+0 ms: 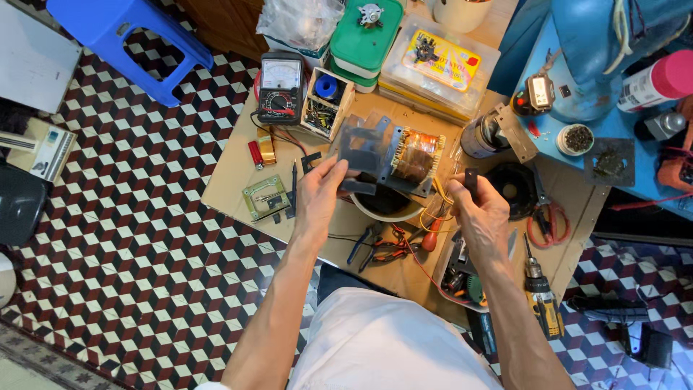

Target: The person repeatedly picks up and places metal laminations onto a wound transformer core on a workbench. They handle the laminations one at a time, stacking them on the core and occasionally adjusting their position. The person also briefly handles a small metal piece near a lamp.

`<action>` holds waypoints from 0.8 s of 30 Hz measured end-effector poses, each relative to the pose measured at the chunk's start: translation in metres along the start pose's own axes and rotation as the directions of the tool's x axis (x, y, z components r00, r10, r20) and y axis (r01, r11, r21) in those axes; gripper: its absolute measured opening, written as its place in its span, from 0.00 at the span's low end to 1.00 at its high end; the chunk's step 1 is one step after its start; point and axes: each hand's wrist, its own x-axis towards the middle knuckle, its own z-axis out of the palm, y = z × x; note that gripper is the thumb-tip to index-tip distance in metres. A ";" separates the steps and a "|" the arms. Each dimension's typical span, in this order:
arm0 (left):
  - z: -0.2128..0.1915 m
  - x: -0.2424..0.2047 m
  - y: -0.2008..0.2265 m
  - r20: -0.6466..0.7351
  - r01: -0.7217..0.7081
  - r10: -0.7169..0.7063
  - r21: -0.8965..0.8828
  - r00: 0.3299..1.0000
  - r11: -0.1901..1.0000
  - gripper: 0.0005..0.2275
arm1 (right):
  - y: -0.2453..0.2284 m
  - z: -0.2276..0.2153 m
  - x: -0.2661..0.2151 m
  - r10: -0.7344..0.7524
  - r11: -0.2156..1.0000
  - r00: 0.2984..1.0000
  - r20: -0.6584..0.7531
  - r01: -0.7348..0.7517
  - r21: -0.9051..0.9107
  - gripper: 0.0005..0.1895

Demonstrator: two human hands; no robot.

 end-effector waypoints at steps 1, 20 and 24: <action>0.003 0.011 -0.003 0.013 0.001 -0.001 -0.014 1.000 1.000 0.17 | -0.001 0.005 0.008 -0.006 1.000 1.000 0.021 0.005 0.008 0.12; 0.004 0.057 -0.027 0.168 0.111 -0.113 0.019 0.979 0.994 0.19 | 0.015 0.031 0.039 0.072 0.997 0.996 0.059 -0.072 0.004 0.11; 0.002 0.055 -0.028 0.242 0.177 -0.145 -0.114 0.959 0.978 0.19 | 0.019 0.031 0.042 0.059 0.998 0.997 0.055 -0.059 0.003 0.11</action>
